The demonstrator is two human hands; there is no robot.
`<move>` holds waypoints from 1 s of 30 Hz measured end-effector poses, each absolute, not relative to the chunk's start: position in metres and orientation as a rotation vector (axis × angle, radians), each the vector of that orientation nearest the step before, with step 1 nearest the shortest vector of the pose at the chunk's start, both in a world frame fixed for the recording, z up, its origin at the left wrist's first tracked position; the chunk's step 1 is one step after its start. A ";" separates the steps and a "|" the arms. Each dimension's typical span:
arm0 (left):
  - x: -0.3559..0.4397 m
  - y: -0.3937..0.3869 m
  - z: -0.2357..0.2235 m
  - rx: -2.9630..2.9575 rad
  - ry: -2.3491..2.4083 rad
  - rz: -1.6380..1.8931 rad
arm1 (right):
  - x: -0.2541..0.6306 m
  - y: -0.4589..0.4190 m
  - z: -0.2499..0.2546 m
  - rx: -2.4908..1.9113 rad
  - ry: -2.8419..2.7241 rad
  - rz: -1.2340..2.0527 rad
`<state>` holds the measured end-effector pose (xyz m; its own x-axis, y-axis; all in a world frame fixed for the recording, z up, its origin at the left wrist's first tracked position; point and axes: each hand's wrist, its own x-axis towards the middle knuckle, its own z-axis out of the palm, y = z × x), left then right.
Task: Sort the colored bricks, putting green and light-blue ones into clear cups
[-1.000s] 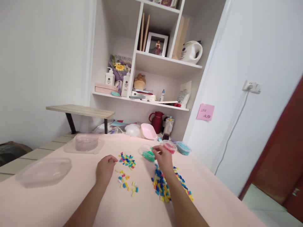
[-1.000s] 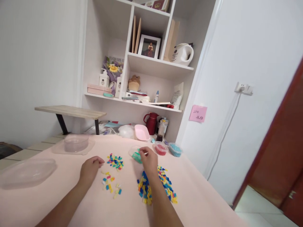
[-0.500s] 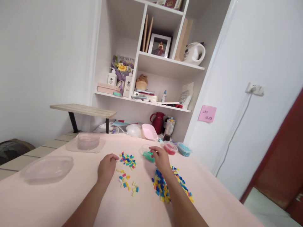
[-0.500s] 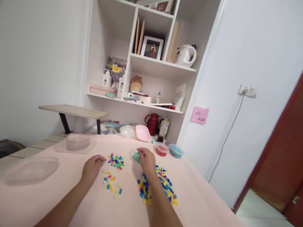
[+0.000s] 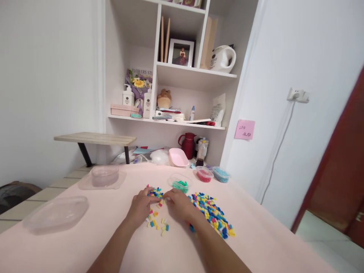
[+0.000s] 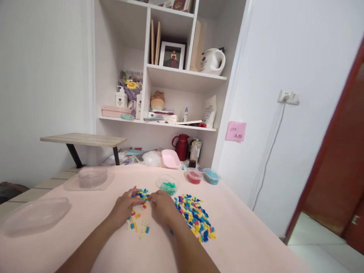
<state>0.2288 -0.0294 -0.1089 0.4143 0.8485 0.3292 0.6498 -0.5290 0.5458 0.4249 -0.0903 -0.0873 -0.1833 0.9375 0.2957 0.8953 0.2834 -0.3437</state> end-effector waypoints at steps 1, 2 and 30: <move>0.229 -0.031 -0.108 2.361 1.283 0.811 | 0.426 -0.090 -0.086 -1.652 -2.109 0.123; 0.229 -0.032 -0.108 2.378 1.276 0.794 | 0.426 -0.091 -0.086 -1.661 -2.113 0.111; 0.212 0.000 -0.113 2.108 1.285 1.315 | 0.418 -0.093 -0.083 -1.708 -2.142 0.011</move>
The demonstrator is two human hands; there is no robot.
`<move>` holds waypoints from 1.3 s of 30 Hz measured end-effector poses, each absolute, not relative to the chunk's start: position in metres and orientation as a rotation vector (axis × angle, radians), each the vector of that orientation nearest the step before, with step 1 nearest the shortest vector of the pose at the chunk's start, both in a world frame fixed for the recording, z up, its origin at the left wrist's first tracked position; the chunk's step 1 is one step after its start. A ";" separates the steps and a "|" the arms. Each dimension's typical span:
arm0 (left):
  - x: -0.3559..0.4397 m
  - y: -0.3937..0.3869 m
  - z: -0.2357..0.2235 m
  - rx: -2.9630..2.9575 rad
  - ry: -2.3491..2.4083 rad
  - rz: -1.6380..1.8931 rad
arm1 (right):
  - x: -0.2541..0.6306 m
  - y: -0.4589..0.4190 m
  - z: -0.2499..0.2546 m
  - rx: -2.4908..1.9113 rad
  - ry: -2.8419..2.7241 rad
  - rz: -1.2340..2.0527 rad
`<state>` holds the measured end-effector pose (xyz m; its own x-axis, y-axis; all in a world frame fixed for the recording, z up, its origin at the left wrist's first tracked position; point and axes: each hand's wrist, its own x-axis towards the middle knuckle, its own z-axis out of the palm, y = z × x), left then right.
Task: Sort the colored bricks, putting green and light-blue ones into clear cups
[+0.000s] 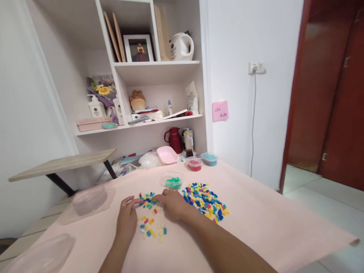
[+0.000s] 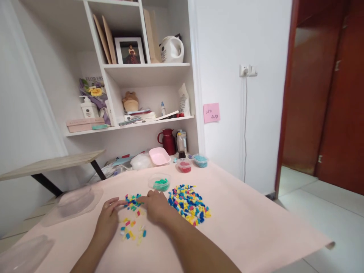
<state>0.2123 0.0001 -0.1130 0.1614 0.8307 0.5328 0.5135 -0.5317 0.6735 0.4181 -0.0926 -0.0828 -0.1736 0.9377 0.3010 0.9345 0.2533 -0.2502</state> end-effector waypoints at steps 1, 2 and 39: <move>0.211 0.002 -0.113 2.094 1.315 1.319 | 0.417 -0.093 -0.082 -1.727 -2.153 -0.005; 0.210 0.003 -0.113 2.085 1.338 1.319 | 0.416 -0.093 -0.081 -1.749 -2.159 -0.016; 0.226 -0.016 -0.106 2.542 1.334 0.910 | 0.434 -0.083 -0.087 -1.788 -1.882 0.124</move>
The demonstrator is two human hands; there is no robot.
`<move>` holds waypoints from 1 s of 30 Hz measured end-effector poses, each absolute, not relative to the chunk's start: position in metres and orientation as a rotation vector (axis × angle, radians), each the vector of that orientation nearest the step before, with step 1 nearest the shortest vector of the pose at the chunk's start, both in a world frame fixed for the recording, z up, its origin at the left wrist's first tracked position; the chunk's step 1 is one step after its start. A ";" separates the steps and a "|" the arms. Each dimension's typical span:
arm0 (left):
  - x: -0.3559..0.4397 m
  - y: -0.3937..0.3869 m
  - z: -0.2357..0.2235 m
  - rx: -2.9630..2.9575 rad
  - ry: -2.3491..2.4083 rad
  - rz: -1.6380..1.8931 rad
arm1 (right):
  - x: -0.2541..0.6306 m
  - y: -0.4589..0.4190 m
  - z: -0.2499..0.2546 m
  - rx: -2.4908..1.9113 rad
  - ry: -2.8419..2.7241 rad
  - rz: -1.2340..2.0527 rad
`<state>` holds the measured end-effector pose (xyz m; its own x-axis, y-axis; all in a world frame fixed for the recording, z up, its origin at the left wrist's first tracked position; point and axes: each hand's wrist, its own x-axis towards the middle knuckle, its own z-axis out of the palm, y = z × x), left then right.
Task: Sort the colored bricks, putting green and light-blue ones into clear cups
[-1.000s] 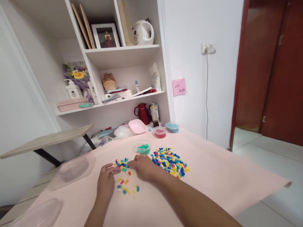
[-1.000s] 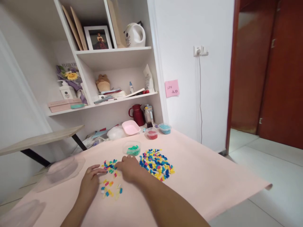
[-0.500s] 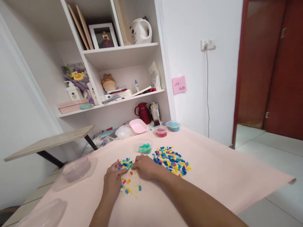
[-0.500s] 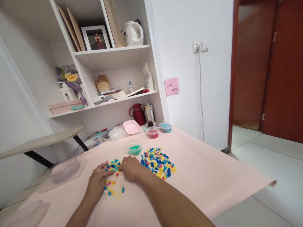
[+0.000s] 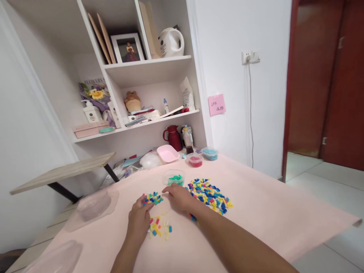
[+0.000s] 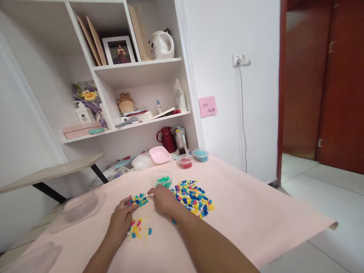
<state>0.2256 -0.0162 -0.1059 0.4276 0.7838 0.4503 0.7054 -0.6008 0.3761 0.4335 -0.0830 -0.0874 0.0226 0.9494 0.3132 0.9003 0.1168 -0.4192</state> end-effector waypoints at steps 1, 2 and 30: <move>0.226 -0.017 -0.106 2.546 1.325 0.897 | 0.432 -0.083 -0.088 -1.786 -1.891 0.116; 0.226 -0.017 -0.106 2.550 1.315 0.886 | 0.431 -0.084 -0.089 -1.779 -1.906 0.107; 0.214 -0.022 -0.098 2.107 1.386 1.347 | 0.432 -0.087 -0.081 -1.796 -1.839 0.135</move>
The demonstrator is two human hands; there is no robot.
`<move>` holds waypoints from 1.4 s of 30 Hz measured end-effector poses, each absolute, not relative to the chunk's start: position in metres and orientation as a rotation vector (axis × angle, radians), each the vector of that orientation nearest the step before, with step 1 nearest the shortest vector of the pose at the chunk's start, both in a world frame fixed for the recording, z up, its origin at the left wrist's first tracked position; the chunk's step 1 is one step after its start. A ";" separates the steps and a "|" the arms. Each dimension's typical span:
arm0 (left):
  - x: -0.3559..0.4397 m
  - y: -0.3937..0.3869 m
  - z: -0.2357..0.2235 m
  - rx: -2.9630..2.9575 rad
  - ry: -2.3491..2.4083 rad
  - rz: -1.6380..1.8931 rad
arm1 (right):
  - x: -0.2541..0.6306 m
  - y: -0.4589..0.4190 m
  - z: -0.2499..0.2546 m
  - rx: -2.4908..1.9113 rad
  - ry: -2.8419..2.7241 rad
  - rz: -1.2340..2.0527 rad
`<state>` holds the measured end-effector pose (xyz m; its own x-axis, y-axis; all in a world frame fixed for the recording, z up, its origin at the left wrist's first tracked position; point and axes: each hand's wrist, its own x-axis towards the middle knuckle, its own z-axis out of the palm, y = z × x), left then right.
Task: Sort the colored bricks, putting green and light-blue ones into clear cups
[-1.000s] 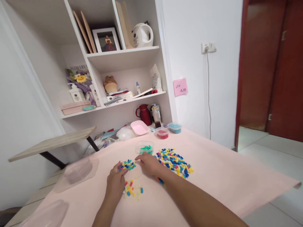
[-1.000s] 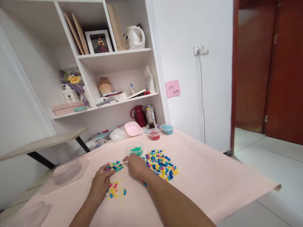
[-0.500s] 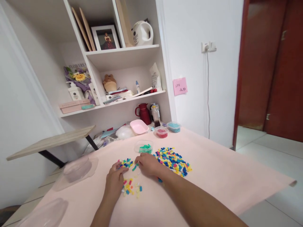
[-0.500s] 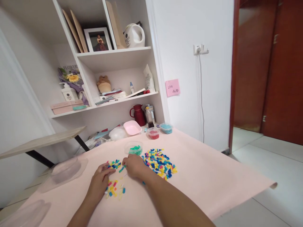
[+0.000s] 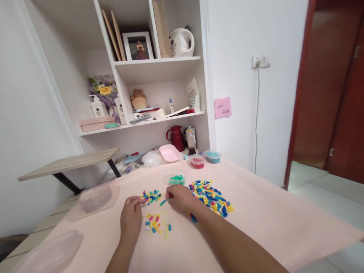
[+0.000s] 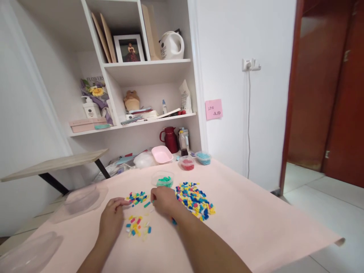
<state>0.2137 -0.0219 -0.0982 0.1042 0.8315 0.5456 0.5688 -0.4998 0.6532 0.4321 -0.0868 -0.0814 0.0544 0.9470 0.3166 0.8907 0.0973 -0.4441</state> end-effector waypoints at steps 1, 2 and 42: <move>0.214 -0.022 -0.098 2.091 1.390 1.350 | 0.434 -0.087 -0.079 -1.790 -1.810 0.128; 0.214 -0.022 -0.097 2.073 1.394 1.352 | 0.437 -0.088 -0.075 -1.783 -1.771 0.112; 0.215 -0.035 -0.095 1.843 1.460 1.311 | 0.417 -0.083 -0.084 -1.593 -1.756 0.144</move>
<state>0.2153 -0.0347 -0.0952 -0.0098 0.9173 0.3981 0.4941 -0.3417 0.7995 0.4168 -0.0830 -0.0838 0.0531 0.8953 0.4423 0.8110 0.2198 -0.5422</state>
